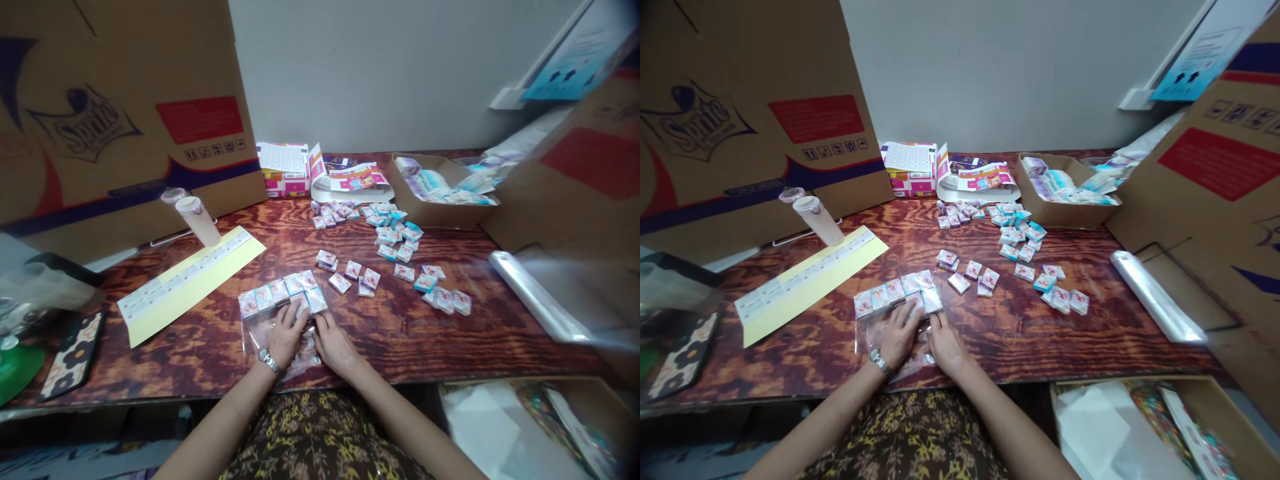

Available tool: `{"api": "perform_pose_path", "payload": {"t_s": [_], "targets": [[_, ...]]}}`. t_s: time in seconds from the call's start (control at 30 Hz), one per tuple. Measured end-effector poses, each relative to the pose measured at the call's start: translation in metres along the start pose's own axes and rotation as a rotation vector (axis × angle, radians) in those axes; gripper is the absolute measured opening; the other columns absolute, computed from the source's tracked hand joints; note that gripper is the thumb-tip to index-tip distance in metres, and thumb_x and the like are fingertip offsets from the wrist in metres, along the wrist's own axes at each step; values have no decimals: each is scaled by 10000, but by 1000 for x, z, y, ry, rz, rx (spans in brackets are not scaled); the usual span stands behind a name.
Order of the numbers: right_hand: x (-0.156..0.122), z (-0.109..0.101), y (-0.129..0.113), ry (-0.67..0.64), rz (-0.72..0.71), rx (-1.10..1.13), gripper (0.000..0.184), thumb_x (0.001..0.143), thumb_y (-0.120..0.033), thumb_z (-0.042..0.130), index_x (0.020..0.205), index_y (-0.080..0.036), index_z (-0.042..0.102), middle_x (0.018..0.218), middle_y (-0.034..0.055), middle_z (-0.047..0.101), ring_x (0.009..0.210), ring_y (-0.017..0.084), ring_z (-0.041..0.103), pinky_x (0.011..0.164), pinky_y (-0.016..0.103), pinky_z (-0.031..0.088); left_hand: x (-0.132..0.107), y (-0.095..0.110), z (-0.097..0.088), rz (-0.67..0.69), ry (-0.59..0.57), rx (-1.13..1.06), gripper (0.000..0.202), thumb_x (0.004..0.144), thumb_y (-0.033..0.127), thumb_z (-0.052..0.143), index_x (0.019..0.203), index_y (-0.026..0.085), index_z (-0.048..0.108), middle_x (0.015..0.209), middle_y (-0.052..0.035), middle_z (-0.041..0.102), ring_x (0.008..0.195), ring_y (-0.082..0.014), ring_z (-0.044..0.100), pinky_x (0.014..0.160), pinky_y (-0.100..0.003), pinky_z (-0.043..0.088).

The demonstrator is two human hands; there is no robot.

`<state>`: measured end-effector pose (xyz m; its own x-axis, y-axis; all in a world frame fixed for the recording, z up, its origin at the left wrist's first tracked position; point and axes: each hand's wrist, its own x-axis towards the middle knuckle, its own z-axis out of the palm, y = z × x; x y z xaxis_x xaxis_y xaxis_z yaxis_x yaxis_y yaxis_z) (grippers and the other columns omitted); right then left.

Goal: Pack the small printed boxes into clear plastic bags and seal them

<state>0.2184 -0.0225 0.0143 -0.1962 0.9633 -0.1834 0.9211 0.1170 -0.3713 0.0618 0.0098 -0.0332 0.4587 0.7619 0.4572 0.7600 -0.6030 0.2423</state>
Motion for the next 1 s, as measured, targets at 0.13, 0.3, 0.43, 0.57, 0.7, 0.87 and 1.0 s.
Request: {"api": "perform_pose_path", "payload": {"t_s": [0.13, 0.3, 0.43, 0.57, 0.7, 0.87, 1.0], "targets": [[-2, 2, 0, -14, 13, -66, 288, 903, -251, 326, 1165, -206, 436, 1126, 103, 484, 800, 184, 597, 693, 291, 438, 4, 3, -1, -84, 26, -33, 432, 850, 156, 419, 1278, 212, 403, 1305, -143, 423, 1188, -242, 409, 905, -401, 441], [3, 2, -4, -72, -19, -142, 279, 898, -229, 332, 1156, -258, 436, 1091, 92, 484, 765, 205, 613, 625, 303, 439, 8, 7, -11, -178, -21, -46, 391, 842, 189, 434, 1231, 220, 467, 1355, -155, 284, 1198, -294, 387, 868, -404, 459], [9, 1, -7, -86, 49, -129, 278, 901, -263, 337, 1163, -262, 429, 1082, 95, 472, 716, 193, 617, 622, 315, 442, 7, 6, -14, -146, -12, -89, 425, 822, 150, 450, 1236, 244, 462, 1329, -116, 282, 1196, -262, 386, 905, -386, 441], [8, -1, -2, -80, 25, -95, 292, 900, -258, 333, 1181, -267, 413, 1132, 102, 461, 736, 194, 614, 648, 329, 443, 4, 3, -7, -151, -46, -64, 507, 809, 103, 434, 1286, 272, 400, 1356, -122, 242, 1213, -266, 368, 881, -380, 454], [8, 0, 0, -22, 41, -16, 294, 895, -252, 327, 1175, -217, 407, 1161, 117, 467, 763, 193, 607, 660, 316, 444, 2, 4, -5, -189, -134, -26, 574, 805, 88, 416, 1323, 326, 342, 1389, -132, 222, 1147, -276, 451, 789, -367, 493], [0, -10, -5, -16, 20, -5, 350, 861, -272, 400, 1195, -167, 413, 1204, 161, 452, 728, 192, 603, 643, 326, 450, 1, 7, -8, -199, -191, 2, 587, 809, 156, 464, 1339, 351, 304, 1427, -138, 187, 1122, -300, 484, 779, -380, 498], [-11, -48, 21, 8, -269, 144, 237, 890, -302, 395, 1063, -224, 537, 979, 47, 593, 809, 153, 584, 722, 256, 434, 1, 6, -6, -183, -178, 5, 630, 792, 109, 468, 1337, 372, 294, 1412, -111, 228, 1166, -279, 448, 839, -365, 470]]}}
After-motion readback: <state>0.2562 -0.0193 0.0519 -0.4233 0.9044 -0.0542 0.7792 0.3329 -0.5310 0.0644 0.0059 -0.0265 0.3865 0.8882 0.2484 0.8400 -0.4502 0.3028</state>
